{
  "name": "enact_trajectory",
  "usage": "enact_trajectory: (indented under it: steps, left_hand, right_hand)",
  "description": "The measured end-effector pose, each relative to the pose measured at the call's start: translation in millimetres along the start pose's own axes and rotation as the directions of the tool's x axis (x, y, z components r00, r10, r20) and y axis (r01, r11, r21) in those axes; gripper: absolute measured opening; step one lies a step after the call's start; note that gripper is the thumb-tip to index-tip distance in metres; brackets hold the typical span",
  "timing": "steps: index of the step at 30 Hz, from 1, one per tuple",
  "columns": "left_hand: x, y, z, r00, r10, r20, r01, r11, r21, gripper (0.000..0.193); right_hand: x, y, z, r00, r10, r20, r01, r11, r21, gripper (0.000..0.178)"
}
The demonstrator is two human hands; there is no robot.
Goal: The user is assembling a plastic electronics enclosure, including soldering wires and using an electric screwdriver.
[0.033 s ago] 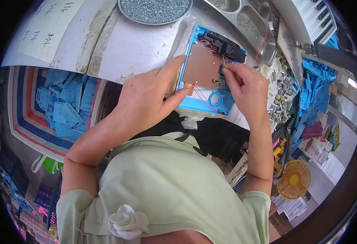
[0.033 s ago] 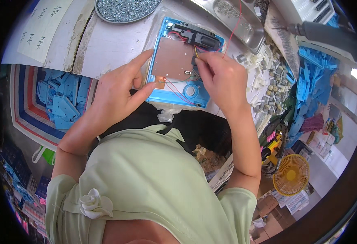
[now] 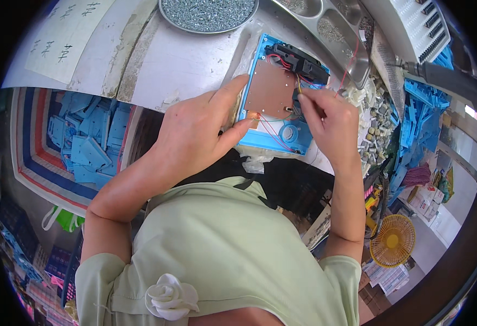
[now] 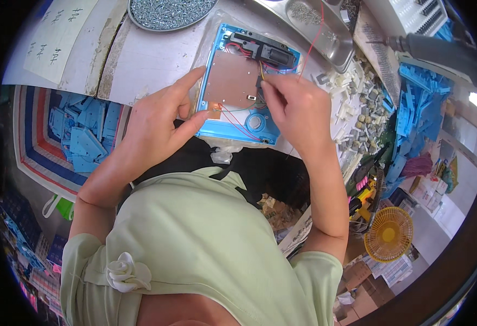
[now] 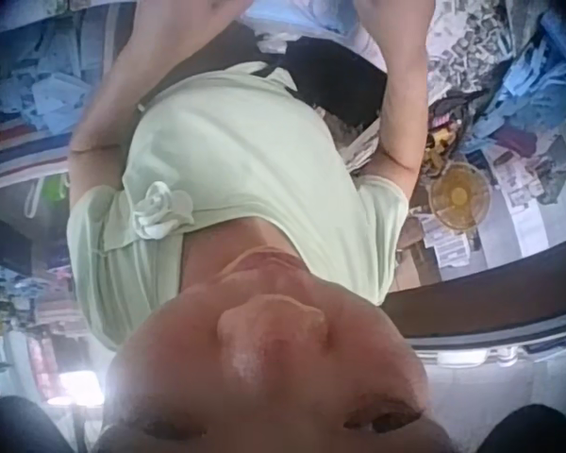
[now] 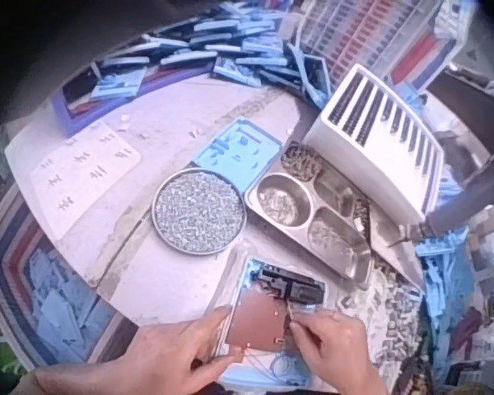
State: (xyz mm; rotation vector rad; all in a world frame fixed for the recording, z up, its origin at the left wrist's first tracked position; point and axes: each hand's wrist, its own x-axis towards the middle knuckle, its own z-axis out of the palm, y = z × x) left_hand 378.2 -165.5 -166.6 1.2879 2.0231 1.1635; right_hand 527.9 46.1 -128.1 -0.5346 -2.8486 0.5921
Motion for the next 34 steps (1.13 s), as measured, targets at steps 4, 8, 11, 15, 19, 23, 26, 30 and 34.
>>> enact_trajectory:
  steps: [4,8,11,15,19,23,26,30,34]
  left_hand:
    - [1,0,-1,1.0,0.002,0.013,-0.002,1.0,-0.001,0.067]
    - [0,-1,-2,1.0,0.005,0.016,-0.005,1.0,0.003,0.067]
    - [0,1,-3,1.0,-0.009,0.029,0.008,1.0,0.02,0.068]
    - [1,7,-10,1.0,-0.001,0.022,0.0,0.998,0.058,0.067]
    - [4,14,-5,0.986,0.146,-0.079,-0.139,0.986,0.092,0.059]
    - [21,32,9,0.943,0.332,0.0,-0.33,0.936,0.127,0.053]
    - [37,50,29,0.891,0.436,0.128,-0.453,0.874,0.176,0.046]
    - [51,52,42,0.785,0.522,0.334,-0.611,0.742,0.275,0.029]
    - [44,48,38,0.704,0.588,0.398,-0.684,0.713,0.156,0.023]
  right_hand:
    - [-3,2,-14,0.987,0.022,0.159,-0.022,1.0,0.0,0.013]
    - [6,7,-18,0.975,-0.113,0.189,0.129,0.989,-0.074,0.016]
    - [9,9,-18,0.962,-0.186,0.2,0.211,0.971,-0.111,0.016]
    - [-10,10,-16,1.0,-0.011,0.007,0.01,0.992,0.127,0.013]
    - [-71,15,0,0.852,0.503,-0.149,-0.355,0.762,0.542,0.01]
    - [-110,-13,6,0.823,0.557,-0.113,-0.403,0.712,0.574,0.01]
    - [-110,-37,-11,0.974,0.189,-0.124,-0.101,0.854,0.511,0.015]
    - [-109,-23,-19,0.979,0.03,-0.199,0.07,0.874,0.48,0.022]
    - [-132,-15,-47,0.976,0.025,0.218,-0.194,0.563,0.803,0.048]
